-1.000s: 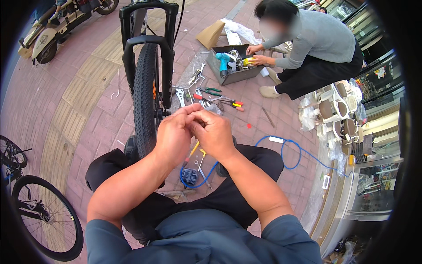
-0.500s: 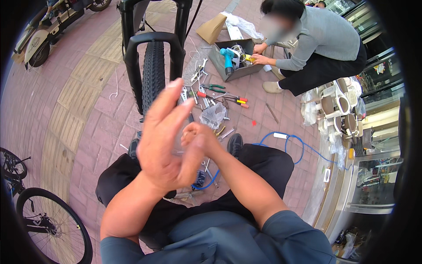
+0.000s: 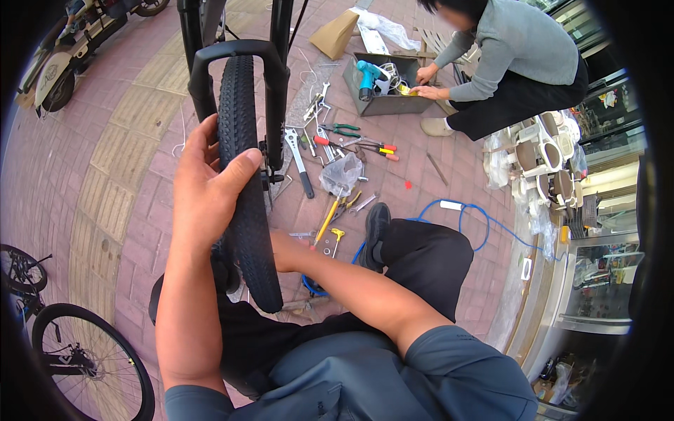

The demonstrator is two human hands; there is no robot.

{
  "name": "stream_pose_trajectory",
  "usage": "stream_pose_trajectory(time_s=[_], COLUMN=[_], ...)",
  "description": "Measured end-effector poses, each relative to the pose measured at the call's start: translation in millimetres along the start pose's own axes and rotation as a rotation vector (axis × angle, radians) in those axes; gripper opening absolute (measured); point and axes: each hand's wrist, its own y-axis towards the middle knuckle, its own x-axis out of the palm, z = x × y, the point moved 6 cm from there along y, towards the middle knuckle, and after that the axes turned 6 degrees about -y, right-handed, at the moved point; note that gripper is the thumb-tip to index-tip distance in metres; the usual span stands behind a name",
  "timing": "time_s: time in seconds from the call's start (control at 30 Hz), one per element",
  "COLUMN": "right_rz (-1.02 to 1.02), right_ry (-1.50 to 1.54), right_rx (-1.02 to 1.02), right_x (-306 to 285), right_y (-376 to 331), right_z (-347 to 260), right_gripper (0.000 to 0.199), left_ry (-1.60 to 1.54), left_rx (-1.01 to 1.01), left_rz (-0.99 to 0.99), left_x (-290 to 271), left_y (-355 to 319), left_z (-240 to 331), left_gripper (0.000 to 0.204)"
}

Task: The person assembles a bicycle by attaching the front wheel, adjusting the handlebars, and securing the rear wheel. They use tools such as a screwdriver and wrench to tighten bolts and align components.

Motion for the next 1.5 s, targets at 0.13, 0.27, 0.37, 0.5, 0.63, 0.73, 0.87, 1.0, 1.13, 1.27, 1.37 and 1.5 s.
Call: stream_pose_trajectory(time_s=[0.13, 0.27, 0.37, 0.5, 0.63, 0.73, 0.87, 1.0, 1.13, 1.27, 1.37, 1.5], right_rz=[-0.093, -0.086, 0.084, 0.395, 0.287, 0.075, 0.010, 0.169, -0.354, 0.340, 0.137, -0.224], right_ry=[-0.181, 0.547, 1.071, 0.927, -0.014, -0.154, -0.186, -0.214, -0.736, -0.114, -0.118, -0.101], right_rx=[-0.025, 0.376, 0.687, 1.150, 1.441, 1.209, 1.187, 1.304, 1.123, 1.438, 1.334, 1.245], right_x=[-1.3, 4.7, 13.3, 26.6, 19.2, 28.7, 36.4, 27.1, 13.4, -2.7, 12.8, 55.5], right_y=[-6.2, -24.9, -58.9, -132.4, -202.5, -190.2, -170.8, -173.5, -157.6, -193.1, -206.6, -228.1], right_z=[-20.4, -0.7, 55.8, 168.8, 227.9, 242.2, 274.0, 326.8, 373.8, 371.8, 346.9, 291.4], right_gripper=[0.016, 0.016, 0.017, 0.013, 0.033, 0.035, 0.032, 0.027, 0.025, 0.032, 0.033, 0.032], left_ry=[0.038, 0.030, 0.033, 0.085, 0.091, 0.104, 0.120, 0.111, 0.206, 0.280, 0.317, 0.290], left_rx=[-0.006, 0.010, 0.008, 0.000, -0.013, -0.031, -0.100, -0.030, -0.072, -0.076, -0.055, -0.049], left_rz=[0.017, 0.012, 0.011, 0.040, 0.042, 0.069, 0.086, 0.188, 0.269, 0.189, 0.151, 0.047], left_x=[-0.2, 0.3, 0.9, 0.0, -0.7, -3.0, -2.4, 0.9, -6.7, -14.7, -20.7, -15.9], left_y=[1.2, 0.8, 1.5, 1.9, 3.2, 6.8, 11.0, 11.8, 12.9, 15.2, 14.9, 17.2], left_z=[3.7, 3.8, 4.5, 7.0, 6.0, 6.0, 6.2, 4.2, 1.0, -0.4, -0.6, -2.1], left_gripper=[0.071, 0.067, 0.068, 0.071, 0.071, 0.072, 0.081, 0.092, 0.101, 0.109, 0.109, 0.102])
